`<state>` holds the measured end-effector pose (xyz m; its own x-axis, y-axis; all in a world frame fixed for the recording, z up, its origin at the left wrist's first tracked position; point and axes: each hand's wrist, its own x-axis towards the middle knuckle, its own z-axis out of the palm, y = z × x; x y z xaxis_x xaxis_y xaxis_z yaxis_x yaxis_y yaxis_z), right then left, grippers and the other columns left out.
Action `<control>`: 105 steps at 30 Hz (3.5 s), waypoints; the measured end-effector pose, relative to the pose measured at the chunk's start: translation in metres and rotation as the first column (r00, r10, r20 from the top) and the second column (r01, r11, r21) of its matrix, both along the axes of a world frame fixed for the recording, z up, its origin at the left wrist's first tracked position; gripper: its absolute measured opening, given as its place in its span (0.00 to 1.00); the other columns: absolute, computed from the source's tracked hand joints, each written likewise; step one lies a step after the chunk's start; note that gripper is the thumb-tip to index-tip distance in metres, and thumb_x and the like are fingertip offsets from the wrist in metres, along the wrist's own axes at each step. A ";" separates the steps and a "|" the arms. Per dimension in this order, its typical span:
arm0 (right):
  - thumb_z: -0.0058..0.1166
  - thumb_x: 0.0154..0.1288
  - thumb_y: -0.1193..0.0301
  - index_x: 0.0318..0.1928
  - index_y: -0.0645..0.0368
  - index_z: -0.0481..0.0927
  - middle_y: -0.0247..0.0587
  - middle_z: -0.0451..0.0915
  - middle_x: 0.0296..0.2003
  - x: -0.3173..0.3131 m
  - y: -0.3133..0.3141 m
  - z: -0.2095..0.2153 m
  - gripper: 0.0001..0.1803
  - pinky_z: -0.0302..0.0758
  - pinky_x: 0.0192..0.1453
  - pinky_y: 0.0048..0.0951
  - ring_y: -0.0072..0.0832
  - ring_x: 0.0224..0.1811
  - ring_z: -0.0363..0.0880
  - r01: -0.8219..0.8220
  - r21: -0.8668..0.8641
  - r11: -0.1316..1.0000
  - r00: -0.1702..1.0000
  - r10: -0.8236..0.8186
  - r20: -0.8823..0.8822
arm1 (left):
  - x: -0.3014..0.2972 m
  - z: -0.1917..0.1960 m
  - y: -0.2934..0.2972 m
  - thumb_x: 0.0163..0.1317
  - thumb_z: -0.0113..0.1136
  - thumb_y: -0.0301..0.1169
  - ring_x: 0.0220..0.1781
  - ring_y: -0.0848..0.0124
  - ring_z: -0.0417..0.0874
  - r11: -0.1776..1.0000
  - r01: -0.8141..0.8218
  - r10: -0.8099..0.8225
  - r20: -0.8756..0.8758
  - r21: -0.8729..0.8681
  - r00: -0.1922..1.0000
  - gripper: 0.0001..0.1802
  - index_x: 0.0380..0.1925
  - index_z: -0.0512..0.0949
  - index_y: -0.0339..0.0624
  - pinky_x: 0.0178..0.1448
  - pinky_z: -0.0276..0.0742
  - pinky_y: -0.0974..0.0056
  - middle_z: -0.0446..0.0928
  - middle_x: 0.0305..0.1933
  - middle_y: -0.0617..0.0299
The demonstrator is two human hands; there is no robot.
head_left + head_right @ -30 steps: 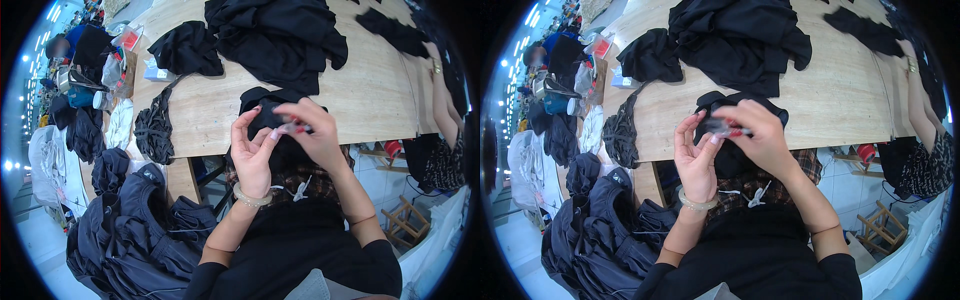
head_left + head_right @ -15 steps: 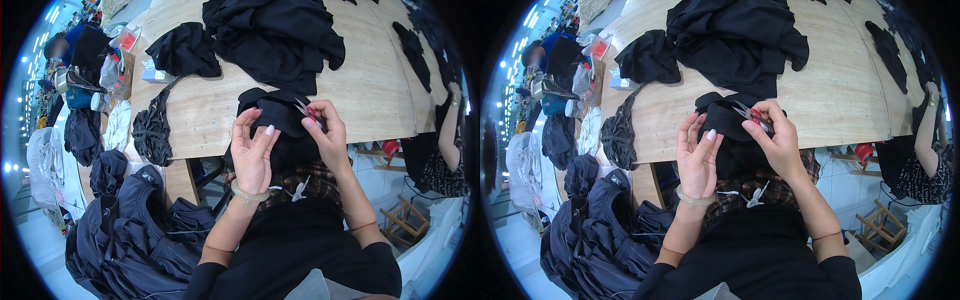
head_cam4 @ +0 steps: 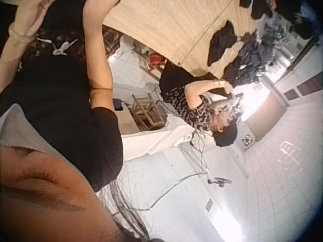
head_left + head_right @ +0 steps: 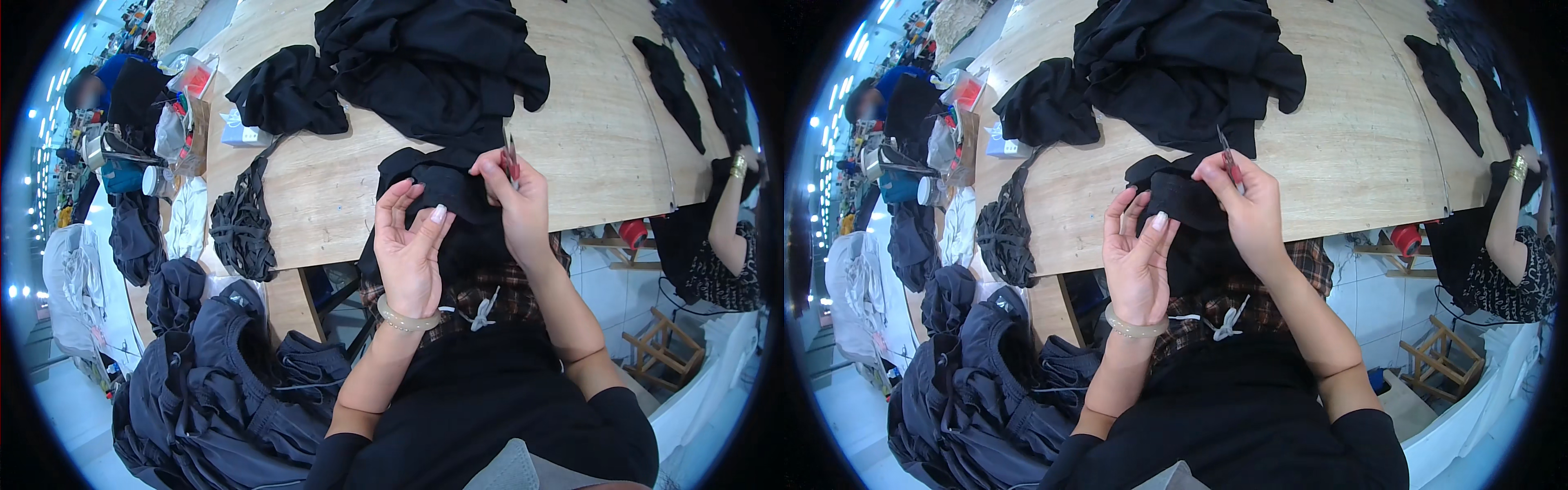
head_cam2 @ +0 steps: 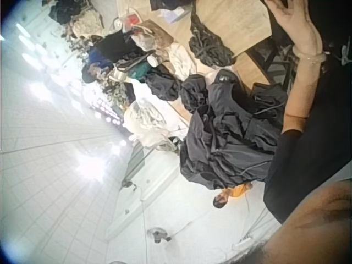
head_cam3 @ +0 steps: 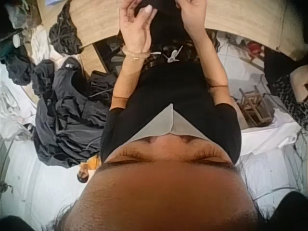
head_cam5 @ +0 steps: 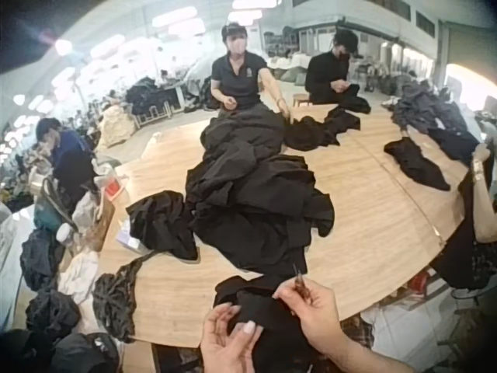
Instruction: The person uses small scissors to trim loose threads and excess fabric from the edges of black garments. They handle the clothing items one at a time, carefully snipping small sections and occasionally inspecting the fabric before placing the item aside.
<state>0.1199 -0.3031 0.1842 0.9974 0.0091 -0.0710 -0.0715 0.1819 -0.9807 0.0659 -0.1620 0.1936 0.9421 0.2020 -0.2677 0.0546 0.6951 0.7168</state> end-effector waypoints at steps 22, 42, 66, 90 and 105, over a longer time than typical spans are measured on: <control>0.72 0.50 0.74 0.45 0.63 0.83 0.38 0.78 0.34 -0.026 -0.028 0.007 0.20 0.72 0.47 0.26 0.28 0.39 0.75 0.026 -0.428 0.904 0.953 0.106 0.283 | 0.000 -0.007 -0.010 0.67 0.58 0.18 0.61 0.73 0.74 0.999 0.036 -0.036 0.027 -0.024 0.999 0.27 0.64 0.66 0.45 0.68 0.76 0.64 0.64 0.64 0.60; 0.73 0.47 0.72 0.42 0.60 0.86 0.35 0.79 0.30 -0.024 -0.015 0.009 0.19 0.70 0.41 0.30 0.31 0.36 0.73 0.164 -0.562 0.811 0.887 0.128 0.443 | -0.002 -0.010 -0.010 0.67 0.58 0.18 0.59 0.74 0.75 0.999 0.034 -0.035 0.067 0.009 0.997 0.27 0.65 0.66 0.45 0.67 0.76 0.65 0.64 0.63 0.61; 0.73 0.45 0.72 0.41 0.60 0.86 0.36 0.80 0.30 -0.024 -0.021 0.011 0.19 0.70 0.39 0.31 0.32 0.35 0.73 0.225 -0.594 0.772 0.863 0.125 0.490 | 0.001 -0.005 -0.014 0.64 0.59 0.13 0.49 0.75 0.78 1.000 -0.016 0.015 0.095 0.011 0.995 0.26 0.61 0.66 0.40 0.58 0.81 0.69 0.64 0.61 0.59; 0.73 0.45 0.71 0.40 0.60 0.85 0.36 0.79 0.29 -0.024 -0.020 0.018 0.18 0.69 0.36 0.32 0.33 0.33 0.71 0.270 -0.648 0.713 0.837 0.159 0.524 | 0.000 -0.010 -0.020 0.60 0.60 0.10 0.44 0.74 0.78 0.944 -0.145 0.085 0.206 0.295 0.975 0.28 0.59 0.66 0.36 0.54 0.78 0.71 0.66 0.60 0.55; 0.73 0.44 0.71 0.39 0.60 0.85 0.35 0.78 0.29 -0.022 -0.018 0.016 0.18 0.69 0.36 0.32 0.33 0.32 0.71 0.285 -0.661 0.695 0.822 0.178 0.541 | 0.001 -0.012 -0.021 0.58 0.60 0.09 0.43 0.73 0.78 0.910 -0.200 0.105 0.266 0.364 0.958 0.28 0.58 0.67 0.35 0.50 0.75 0.73 0.66 0.61 0.56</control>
